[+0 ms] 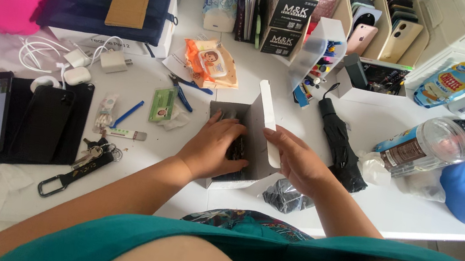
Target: The person organizes electronic components and accessories on a cluttered table. They place a circuit board into a box, handle a bubble-wrapped item, and move an umbrella and other items around the workspace.
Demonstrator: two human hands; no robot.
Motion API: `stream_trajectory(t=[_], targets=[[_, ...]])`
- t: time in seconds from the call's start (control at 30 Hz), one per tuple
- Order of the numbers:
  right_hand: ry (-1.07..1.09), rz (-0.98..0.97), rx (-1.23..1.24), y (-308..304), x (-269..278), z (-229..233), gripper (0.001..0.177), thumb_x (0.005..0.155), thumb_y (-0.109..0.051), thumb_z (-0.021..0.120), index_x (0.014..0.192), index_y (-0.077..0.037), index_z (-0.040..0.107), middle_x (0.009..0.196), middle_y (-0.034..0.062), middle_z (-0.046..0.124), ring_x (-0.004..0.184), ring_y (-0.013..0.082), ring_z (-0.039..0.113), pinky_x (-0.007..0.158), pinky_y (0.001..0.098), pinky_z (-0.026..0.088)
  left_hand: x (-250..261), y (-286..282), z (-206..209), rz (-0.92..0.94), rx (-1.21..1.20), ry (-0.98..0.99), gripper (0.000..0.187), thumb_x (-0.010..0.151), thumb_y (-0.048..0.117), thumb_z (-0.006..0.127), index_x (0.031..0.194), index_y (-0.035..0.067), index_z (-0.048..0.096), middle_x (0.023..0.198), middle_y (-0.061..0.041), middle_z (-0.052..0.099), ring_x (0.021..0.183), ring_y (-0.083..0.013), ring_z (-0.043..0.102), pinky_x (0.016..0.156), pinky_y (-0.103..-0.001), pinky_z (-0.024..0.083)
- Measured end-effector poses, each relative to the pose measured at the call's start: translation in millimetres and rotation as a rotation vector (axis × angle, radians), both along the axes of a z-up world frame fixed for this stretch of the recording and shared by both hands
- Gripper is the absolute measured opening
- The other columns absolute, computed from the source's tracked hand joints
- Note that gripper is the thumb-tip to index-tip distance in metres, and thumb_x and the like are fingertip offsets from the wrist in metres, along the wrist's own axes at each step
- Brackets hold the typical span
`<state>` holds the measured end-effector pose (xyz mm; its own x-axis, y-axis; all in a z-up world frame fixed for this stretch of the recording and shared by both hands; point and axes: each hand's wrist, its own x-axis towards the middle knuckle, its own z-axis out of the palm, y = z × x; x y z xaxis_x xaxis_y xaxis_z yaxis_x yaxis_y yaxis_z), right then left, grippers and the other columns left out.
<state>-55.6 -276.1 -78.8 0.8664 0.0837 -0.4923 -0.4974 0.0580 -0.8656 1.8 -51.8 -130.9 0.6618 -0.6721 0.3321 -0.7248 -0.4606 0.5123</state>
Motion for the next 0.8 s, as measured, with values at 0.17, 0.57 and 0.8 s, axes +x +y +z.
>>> stream_trajectory(t=[0.17,0.57,0.8], targets=[[-0.001,0.016,-0.011,3.5,0.3,6.9,0.075,0.09,-0.046,0.059,0.153,-0.008,0.043,0.146,0.0133,0.059,0.133,0.0229,0.057,0.109,0.0393,0.044,3.0,7.0,9.0,0.034,0.109,0.083,0.067,0.073,0.042,0.085,0.124,0.006,0.061,0.129,-0.017,0.063,0.137,-0.0331,0.048,0.123,-0.057,0.017],[-0.142,0.011,-0.922,15.9,12.2,53.2,0.059,0.086,-0.03,0.063,0.142,-0.013,0.056,0.083,0.0151,0.074,0.075,0.027,0.074,0.072,0.0372,0.057,-4.3,-3.9,-6.9,0.181,0.1,0.093,0.044,0.084,0.036,0.076,0.119,0.011,0.068,0.129,-0.013,0.063,0.142,-0.0407,0.039,0.121,-0.062,0.015],[-0.362,0.04,-0.919,13.4,20.6,66.8,0.049,0.089,-0.024,0.058,0.134,-0.006,0.064,0.081,0.0165,0.077,0.074,0.0245,0.078,0.074,0.0351,0.059,-1.9,-6.1,-11.6,0.394,-0.069,0.288,0.05,0.079,0.036,0.079,0.117,0.006,0.063,0.129,-0.018,0.059,0.129,-0.0406,0.051,0.111,-0.055,0.036]])
